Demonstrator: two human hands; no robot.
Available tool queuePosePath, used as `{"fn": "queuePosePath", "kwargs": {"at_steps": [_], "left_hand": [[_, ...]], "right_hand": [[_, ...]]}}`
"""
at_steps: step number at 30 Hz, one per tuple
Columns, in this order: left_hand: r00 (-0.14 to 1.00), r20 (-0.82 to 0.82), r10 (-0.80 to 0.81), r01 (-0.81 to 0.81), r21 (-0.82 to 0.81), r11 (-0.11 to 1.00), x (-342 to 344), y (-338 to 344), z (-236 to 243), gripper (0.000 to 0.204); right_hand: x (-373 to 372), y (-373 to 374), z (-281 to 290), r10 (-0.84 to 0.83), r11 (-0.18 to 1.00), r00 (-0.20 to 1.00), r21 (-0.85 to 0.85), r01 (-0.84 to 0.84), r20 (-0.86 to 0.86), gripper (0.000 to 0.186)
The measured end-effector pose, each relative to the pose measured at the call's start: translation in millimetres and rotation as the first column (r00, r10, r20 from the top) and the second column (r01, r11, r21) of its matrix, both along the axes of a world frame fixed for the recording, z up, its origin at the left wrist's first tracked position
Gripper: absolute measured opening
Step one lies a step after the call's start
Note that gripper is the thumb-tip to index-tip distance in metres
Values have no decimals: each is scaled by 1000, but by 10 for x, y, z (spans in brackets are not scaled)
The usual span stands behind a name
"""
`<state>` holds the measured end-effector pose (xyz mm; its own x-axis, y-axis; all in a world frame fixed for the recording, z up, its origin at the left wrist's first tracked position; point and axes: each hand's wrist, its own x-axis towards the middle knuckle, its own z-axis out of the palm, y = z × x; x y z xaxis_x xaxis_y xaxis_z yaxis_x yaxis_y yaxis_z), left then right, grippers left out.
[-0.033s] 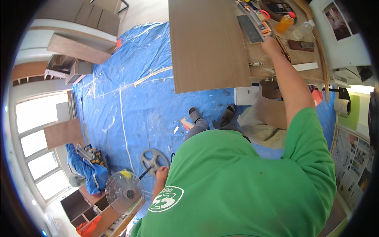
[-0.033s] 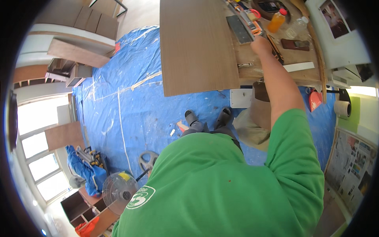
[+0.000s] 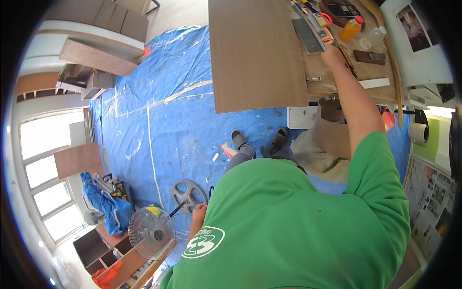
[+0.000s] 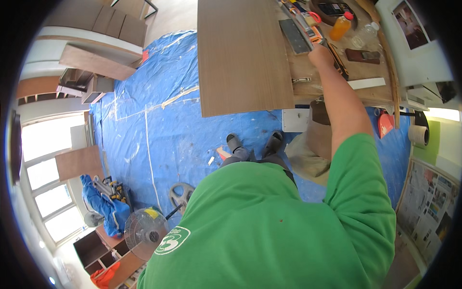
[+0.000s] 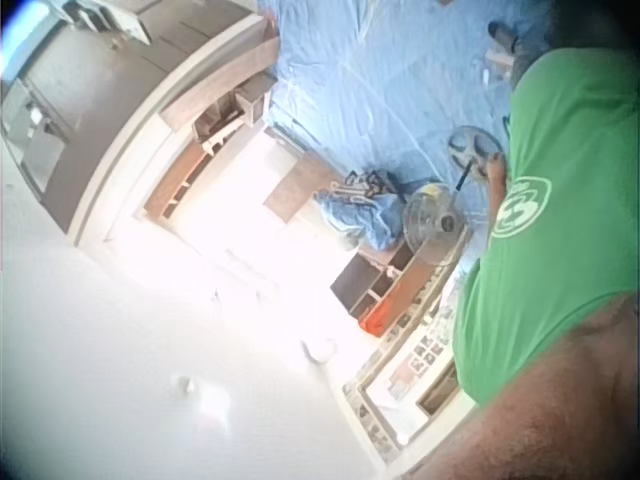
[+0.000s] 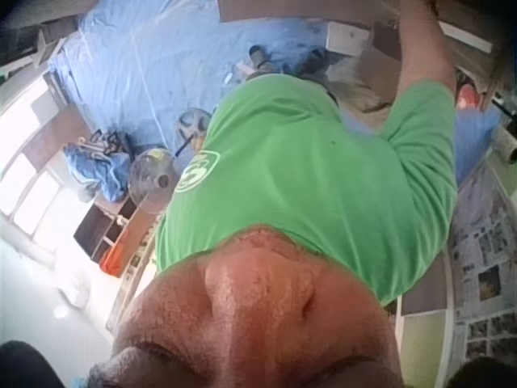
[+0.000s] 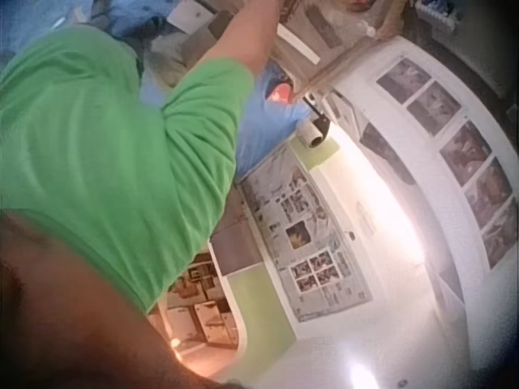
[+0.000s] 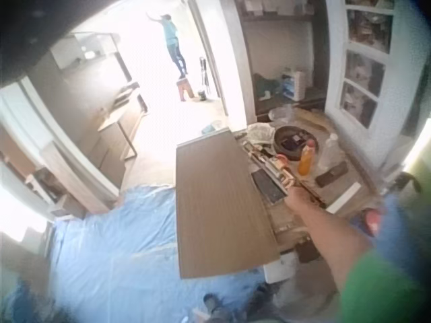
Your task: The person applies edge banding to a wooden panel using a chisel and hammer, then smooths the surface with a sanding block and wipes it with a cloth. The panel is repositioned multiple times to access different edges and surfaces.
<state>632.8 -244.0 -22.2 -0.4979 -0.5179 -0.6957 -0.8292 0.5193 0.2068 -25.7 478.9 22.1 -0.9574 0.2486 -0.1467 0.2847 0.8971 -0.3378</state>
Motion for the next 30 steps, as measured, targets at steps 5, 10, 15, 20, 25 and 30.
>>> {"fn": "queuePosePath", "kwargs": {"at_steps": [5, 10, 15, 20, 25, 30], "left_hand": [[1000, 2, 6, -6, 135, 991, -141, 295, -261, 35], [971, -125, -203, 211, 59, 976, -1406, 613, 143, 34], [821, -465, -332, 375, 0, 927, -3173, 570, 463, 35], [175, -564, -807, 839, -344, 422, -5045, 1179, 1011, 58], [-378, -575, -725, 898, -419, -136, -5852, 1322, 715, 71], [-571, -656, -493, 819, -423, -387, -6237, 1547, 567, 77]], "right_hand": [[-142, 158, 60, -90, 996, 987, -40, 85, -131, 31], [386, 204, 138, -7, 987, 940, -151, -47, -342, 29], [1222, -108, 467, -291, 915, 870, -382, 130, -399, 41], [2054, -911, 980, -621, 534, 784, -742, 405, -19, 30], [2855, -1836, 955, -787, 158, 572, -820, 550, 232, 36], [3358, -2957, 1300, -950, 39, 261, -762, 646, 172, 31]]}}
